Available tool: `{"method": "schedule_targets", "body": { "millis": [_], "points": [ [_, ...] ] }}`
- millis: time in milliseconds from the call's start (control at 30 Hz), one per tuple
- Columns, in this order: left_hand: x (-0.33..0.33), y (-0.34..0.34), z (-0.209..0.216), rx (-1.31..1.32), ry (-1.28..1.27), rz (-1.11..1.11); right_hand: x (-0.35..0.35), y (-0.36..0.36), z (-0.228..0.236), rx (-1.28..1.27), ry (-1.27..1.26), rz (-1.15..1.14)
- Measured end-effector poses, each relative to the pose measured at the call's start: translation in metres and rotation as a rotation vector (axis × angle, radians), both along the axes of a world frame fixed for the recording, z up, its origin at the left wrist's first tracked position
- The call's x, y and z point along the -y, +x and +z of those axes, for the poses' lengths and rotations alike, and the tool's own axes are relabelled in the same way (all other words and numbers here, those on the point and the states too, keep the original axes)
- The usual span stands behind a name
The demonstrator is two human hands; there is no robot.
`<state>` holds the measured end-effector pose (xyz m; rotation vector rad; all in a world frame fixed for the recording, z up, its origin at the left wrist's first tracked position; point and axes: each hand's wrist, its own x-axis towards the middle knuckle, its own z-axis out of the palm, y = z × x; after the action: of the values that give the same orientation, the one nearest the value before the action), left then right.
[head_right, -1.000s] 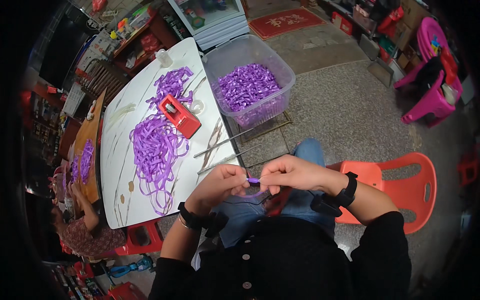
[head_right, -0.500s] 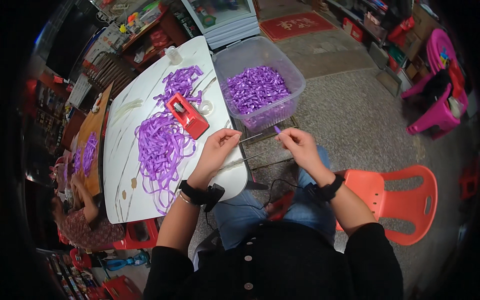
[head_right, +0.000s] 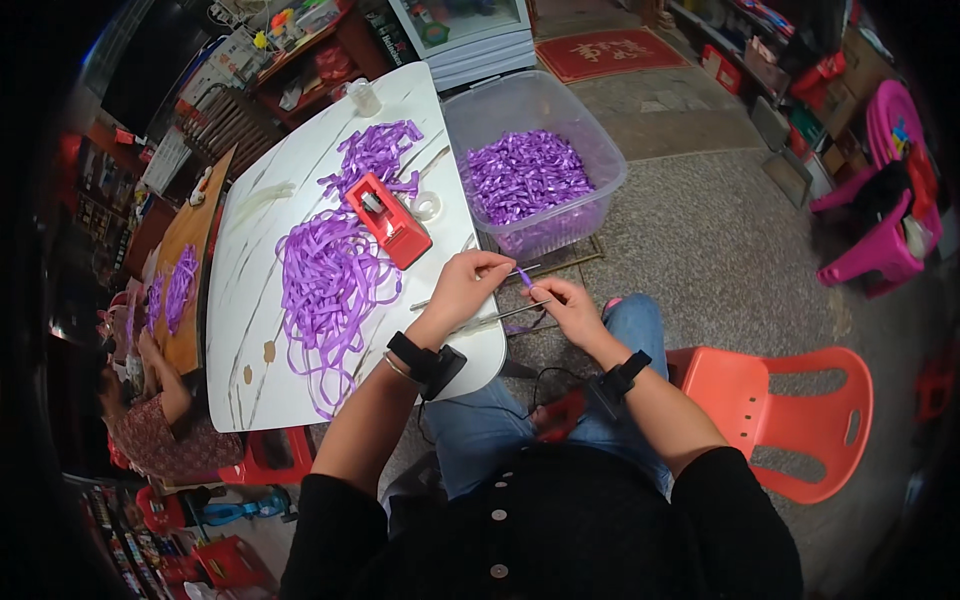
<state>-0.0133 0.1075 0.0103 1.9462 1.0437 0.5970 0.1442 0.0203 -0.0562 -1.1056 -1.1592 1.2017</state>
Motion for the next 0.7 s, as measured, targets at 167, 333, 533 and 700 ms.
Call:
{"method": "schedule_targets", "body": {
  "millis": [167, 333, 533, 700],
  "points": [
    [-0.002, 0.003, -0.005, -0.034, 0.026, 0.004, 0.002, -0.005, -0.002, -0.046, -0.029, -0.014],
    [-0.002, 0.002, 0.0, -0.087, -0.01, 0.018, 0.002, -0.007, -0.002, -0.052, -0.03, -0.012],
    [-0.002, 0.001, -0.001, -0.049, -0.028, -0.021, 0.003, -0.007, -0.003, -0.095, -0.029, -0.02],
    [0.002, 0.002, 0.006, -0.121, 0.197, -0.066, 0.004, -0.008, -0.004, -0.058, -0.015, -0.071]
  ]
}}
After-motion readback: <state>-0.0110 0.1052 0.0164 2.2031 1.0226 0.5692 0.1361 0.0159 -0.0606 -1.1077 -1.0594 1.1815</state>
